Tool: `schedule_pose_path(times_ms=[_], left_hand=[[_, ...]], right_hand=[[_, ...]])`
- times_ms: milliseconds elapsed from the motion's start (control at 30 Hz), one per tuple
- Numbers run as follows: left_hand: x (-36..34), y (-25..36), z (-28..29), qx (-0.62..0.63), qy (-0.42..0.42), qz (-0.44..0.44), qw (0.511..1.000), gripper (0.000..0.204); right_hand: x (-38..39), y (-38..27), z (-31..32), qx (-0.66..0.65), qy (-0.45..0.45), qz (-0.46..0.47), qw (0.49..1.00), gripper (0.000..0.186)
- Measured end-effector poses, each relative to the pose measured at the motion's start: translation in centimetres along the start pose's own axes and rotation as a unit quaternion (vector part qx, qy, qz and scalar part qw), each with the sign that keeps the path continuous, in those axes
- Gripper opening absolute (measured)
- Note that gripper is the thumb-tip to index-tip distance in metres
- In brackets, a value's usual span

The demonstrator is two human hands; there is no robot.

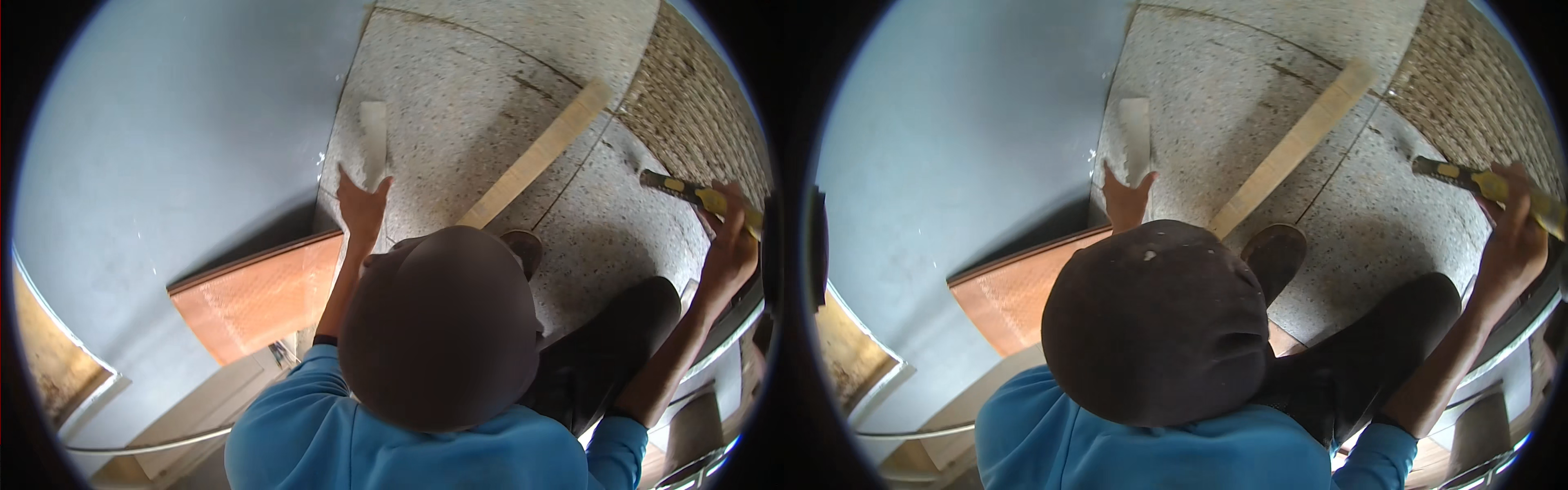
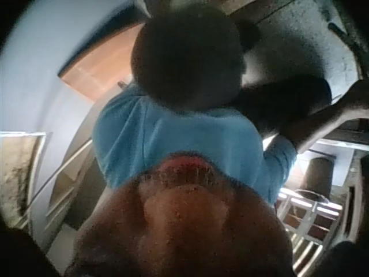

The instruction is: Manually align and hammer tiles into place on a floor.

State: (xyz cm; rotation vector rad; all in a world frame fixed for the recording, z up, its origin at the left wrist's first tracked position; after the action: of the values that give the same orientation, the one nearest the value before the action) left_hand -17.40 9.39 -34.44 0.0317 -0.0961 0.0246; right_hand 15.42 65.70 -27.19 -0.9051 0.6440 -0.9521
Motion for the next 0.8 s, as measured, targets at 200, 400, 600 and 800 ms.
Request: schedule_pose_path(times_ms=[200,400,600,800], left_hand=[[-0.3,-0.2,-2.1,0.0,-0.077,-0.023,0.997,0.049],[-0.1,-5.8,-2.6,0.02,-0.075,-0.019,0.997,0.035],[0.2,-8.6,-1.6,-0.028,-0.114,0.037,0.992,0.049],[8.1,7.4,0.4,0.189,-0.086,-0.216,0.954,0.089]], right_hand=[[0.1,0.1,-0.9,0.059,-0.053,0.05,0.996,0.035],[0.3,-1.7,-1.3,0.095,-0.065,0.129,0.985,0.029],[0.3,-0.4,-1.6,0.006,-0.027,-0.008,1.0,0.028],[0.7,-1.1,-1.9,0.013,-0.012,-0.029,0.999,0.03]])
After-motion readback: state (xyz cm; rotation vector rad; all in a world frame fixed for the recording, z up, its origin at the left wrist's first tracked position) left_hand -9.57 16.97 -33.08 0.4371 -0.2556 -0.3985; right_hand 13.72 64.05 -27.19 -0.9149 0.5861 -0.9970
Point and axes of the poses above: each hand's wrist, its own x-axis away from the middle knuckle, its own z-axis out of the back of the hand, y = z × x, the point moved 9 cm from there along -x, towards the middle knuckle, and after that the axes turned 4 degrees about z, right-handed, at the moved point
